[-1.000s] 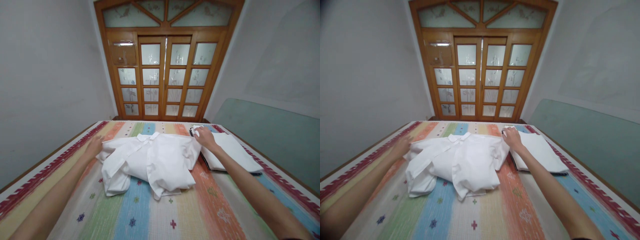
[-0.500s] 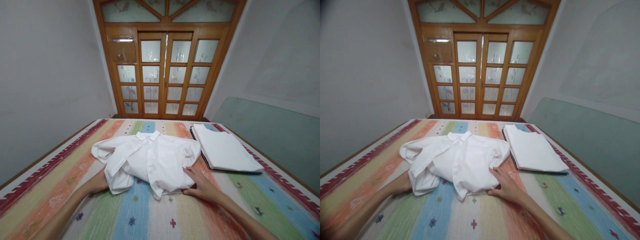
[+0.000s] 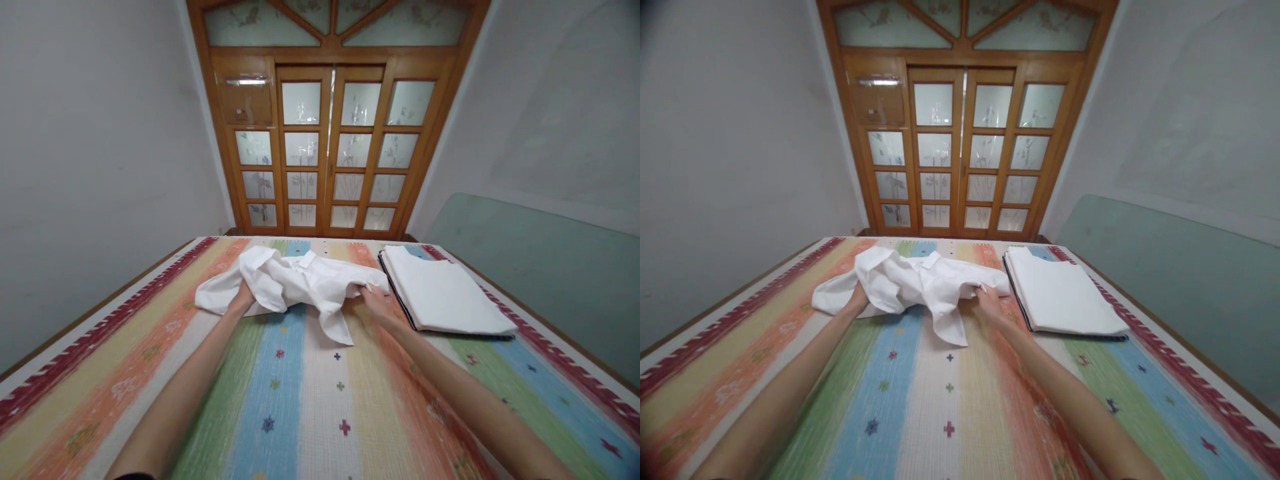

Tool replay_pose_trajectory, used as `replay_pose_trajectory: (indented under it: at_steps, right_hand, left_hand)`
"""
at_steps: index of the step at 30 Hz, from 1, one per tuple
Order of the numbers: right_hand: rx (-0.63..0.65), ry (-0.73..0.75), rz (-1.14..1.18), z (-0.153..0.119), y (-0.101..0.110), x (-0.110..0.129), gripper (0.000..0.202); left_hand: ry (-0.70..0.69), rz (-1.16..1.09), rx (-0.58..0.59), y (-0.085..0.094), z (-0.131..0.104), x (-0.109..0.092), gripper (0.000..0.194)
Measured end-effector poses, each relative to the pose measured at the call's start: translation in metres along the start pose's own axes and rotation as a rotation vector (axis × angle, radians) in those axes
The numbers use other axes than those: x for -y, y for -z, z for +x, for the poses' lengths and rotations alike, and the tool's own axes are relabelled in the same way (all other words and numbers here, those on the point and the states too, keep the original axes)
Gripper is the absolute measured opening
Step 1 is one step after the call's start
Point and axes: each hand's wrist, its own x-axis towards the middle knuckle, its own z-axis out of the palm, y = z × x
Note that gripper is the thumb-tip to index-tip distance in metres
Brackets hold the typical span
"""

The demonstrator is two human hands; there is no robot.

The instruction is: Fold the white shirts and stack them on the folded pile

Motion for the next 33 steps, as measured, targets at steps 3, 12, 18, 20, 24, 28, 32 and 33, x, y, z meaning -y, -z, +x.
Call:
replay_pose_trajectory:
  at_steps: [3,12,18,20,24,28,32,33]
  right_hand:
    - [-0.078,-0.098,0.166,0.017,0.006,0.011,0.027]
    - [-0.275,-0.05,0.621,0.046,0.049,0.045,0.031]
    - [-0.186,-0.157,0.487,0.014,0.054,0.028,0.04]
    - [-0.145,-0.156,0.412,-0.001,0.064,0.022,0.044]
    - [0.183,-0.169,0.136,-0.027,0.095,0.019,0.052]
    - [0.726,-0.265,-0.106,-0.044,0.112,0.026,0.052]
    - [0.948,-0.154,-0.325,-0.039,0.111,0.029,0.043]
    - [0.898,-0.091,-0.352,-0.033,0.109,0.027,0.039]
  left_hand:
    - [-0.001,-0.251,-0.153,0.01,0.023,-0.018,0.043]
    - [-0.184,-0.749,-0.178,0.061,0.035,-0.075,0.045]
    - [-0.01,-0.421,0.264,0.068,-0.049,-0.072,0.062]
    - [0.075,-0.214,0.456,0.075,-0.079,-0.07,0.061]
    - [0.296,0.011,0.892,0.09,-0.127,-0.069,0.065]
    - [0.318,0.148,1.171,0.093,-0.138,-0.064,0.06]
    - [0.038,0.353,0.637,0.078,-0.109,-0.036,0.039]
    - [-0.027,0.425,0.446,0.072,-0.098,-0.026,0.035]
